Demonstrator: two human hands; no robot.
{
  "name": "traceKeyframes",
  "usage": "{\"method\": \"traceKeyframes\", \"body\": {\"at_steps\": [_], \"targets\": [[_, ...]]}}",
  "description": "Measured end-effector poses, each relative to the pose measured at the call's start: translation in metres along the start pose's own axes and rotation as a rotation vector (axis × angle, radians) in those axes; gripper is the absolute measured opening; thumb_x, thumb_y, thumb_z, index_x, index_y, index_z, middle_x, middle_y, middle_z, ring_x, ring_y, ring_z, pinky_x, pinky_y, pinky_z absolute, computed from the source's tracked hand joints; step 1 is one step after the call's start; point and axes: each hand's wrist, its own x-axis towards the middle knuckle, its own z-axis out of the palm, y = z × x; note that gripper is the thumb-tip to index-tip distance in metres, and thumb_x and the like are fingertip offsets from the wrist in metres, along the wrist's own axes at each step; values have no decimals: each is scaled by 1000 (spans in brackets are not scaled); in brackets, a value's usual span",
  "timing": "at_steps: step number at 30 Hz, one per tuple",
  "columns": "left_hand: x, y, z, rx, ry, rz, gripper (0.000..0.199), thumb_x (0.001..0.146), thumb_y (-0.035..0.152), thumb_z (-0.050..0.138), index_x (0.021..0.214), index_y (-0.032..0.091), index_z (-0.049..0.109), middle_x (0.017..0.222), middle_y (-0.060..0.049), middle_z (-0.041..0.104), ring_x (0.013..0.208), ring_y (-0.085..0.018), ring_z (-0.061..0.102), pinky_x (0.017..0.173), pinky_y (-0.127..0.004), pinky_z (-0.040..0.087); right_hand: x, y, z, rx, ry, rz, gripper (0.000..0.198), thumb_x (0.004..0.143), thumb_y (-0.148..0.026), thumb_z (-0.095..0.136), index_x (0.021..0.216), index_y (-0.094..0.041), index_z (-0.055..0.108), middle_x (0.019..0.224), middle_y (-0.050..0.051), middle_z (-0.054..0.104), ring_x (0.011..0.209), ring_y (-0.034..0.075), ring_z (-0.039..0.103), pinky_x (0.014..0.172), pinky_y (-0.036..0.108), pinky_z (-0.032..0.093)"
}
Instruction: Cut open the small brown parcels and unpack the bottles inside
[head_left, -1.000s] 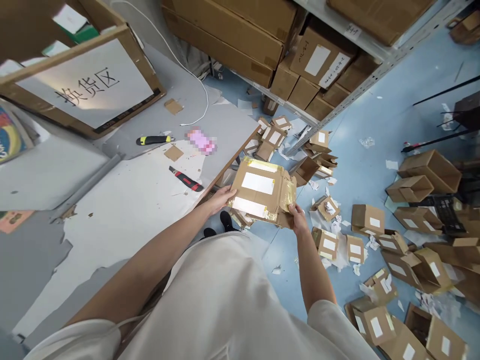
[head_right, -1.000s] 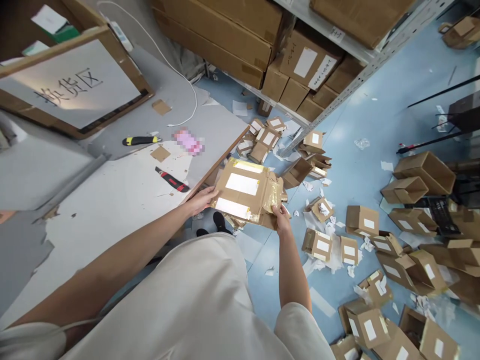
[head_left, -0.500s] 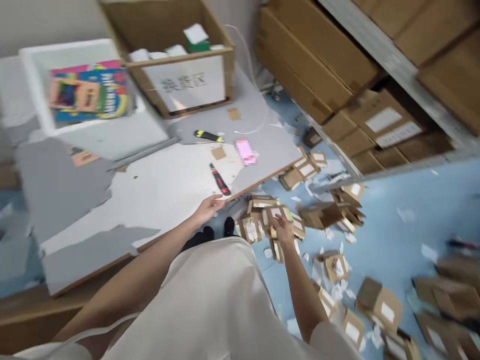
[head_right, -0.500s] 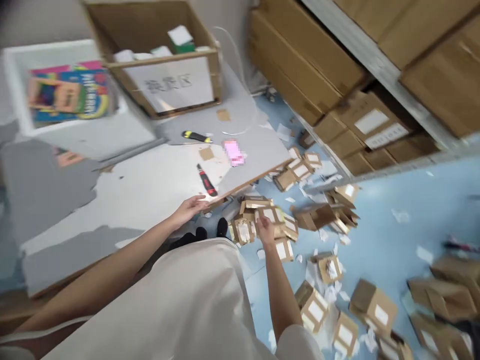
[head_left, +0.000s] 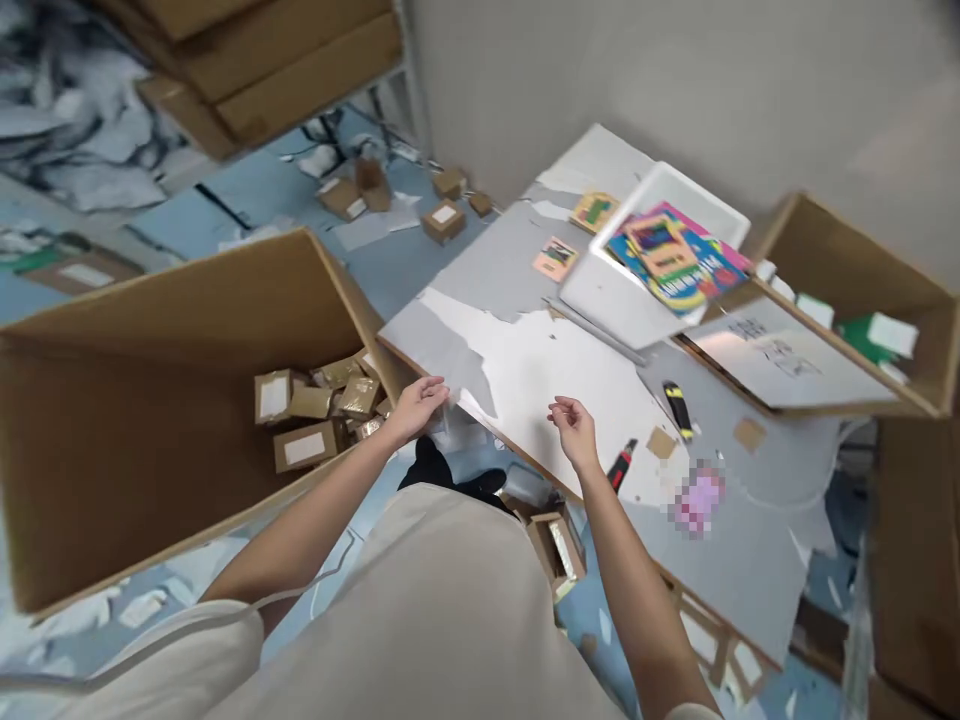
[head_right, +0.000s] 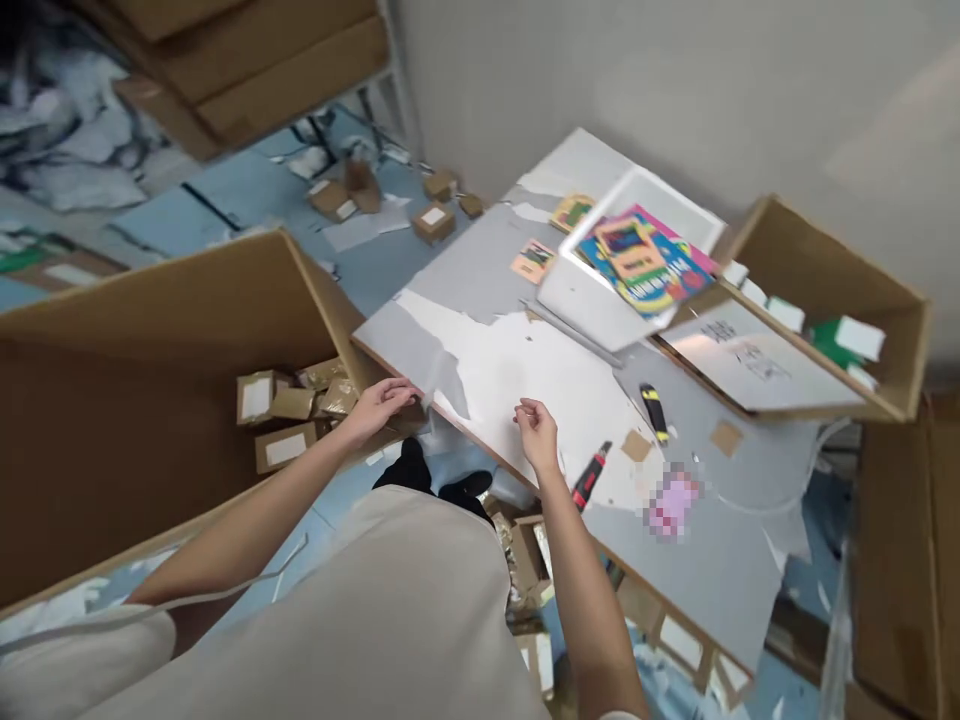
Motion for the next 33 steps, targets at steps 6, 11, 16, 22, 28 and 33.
{"method": "traceKeyframes", "body": {"at_steps": [6, 11, 16, 22, 28, 33], "targets": [[-2, -37, -119, -161, 245, -5, 61, 58, 52, 76, 104, 15, 59, 97, -9, 68, 92, -22, 66, 92, -41, 49, 43, -46, 148, -110, -351, -33, 37, 76, -46, 64, 101, -19, 61, 91, 6, 67, 76, 17, 65, 80, 38, 53], [-18, -84, -209, -138, 394, -108, 59, 60, 55, 74, 104, 18, 60, 102, -9, 69, 97, -25, 65, 96, -42, 47, 33, -47, 274, -230, -624, -65, 32, 80, -41, 59, 103, -20, 62, 91, 6, 69, 79, 18, 65, 80, 35, 53], [-38, -137, -281, 38, 517, -281, 62, 59, 57, 73, 107, 20, 61, 105, -11, 70, 100, -28, 66, 95, -42, 47, 21, -43, 390, -630, -1083, -279, 28, 85, -26, 54, 112, -23, 63, 99, 5, 70, 90, 19, 66, 86, 35, 50], [-39, -198, -340, 166, 507, -501, 61, 60, 54, 71, 111, 21, 62, 102, -11, 72, 98, -29, 67, 91, -37, 49, 44, 17, 510, -1214, -1369, -201, 35, 86, -22, 57, 120, -22, 62, 116, 10, 68, 111, 26, 61, 93, 36, 46], [9, -257, -422, 431, 362, -745, 54, 72, 41, 61, 119, 14, 59, 114, -15, 68, 112, -29, 62, 98, -34, 44, 78, 91, 551, -1507, -1332, -14, 38, 82, -22, 61, 120, -17, 64, 122, 16, 64, 112, 29, 62, 93, 36, 47], [84, -333, -480, 340, 376, -723, 47, 71, 36, 64, 112, 13, 62, 116, -18, 67, 120, -35, 56, 102, -39, 40, 104, 158, 596, -1594, -1291, 33, 42, 85, -21, 55, 127, -17, 59, 121, 18, 64, 112, 29, 62, 92, 35, 47]]}}
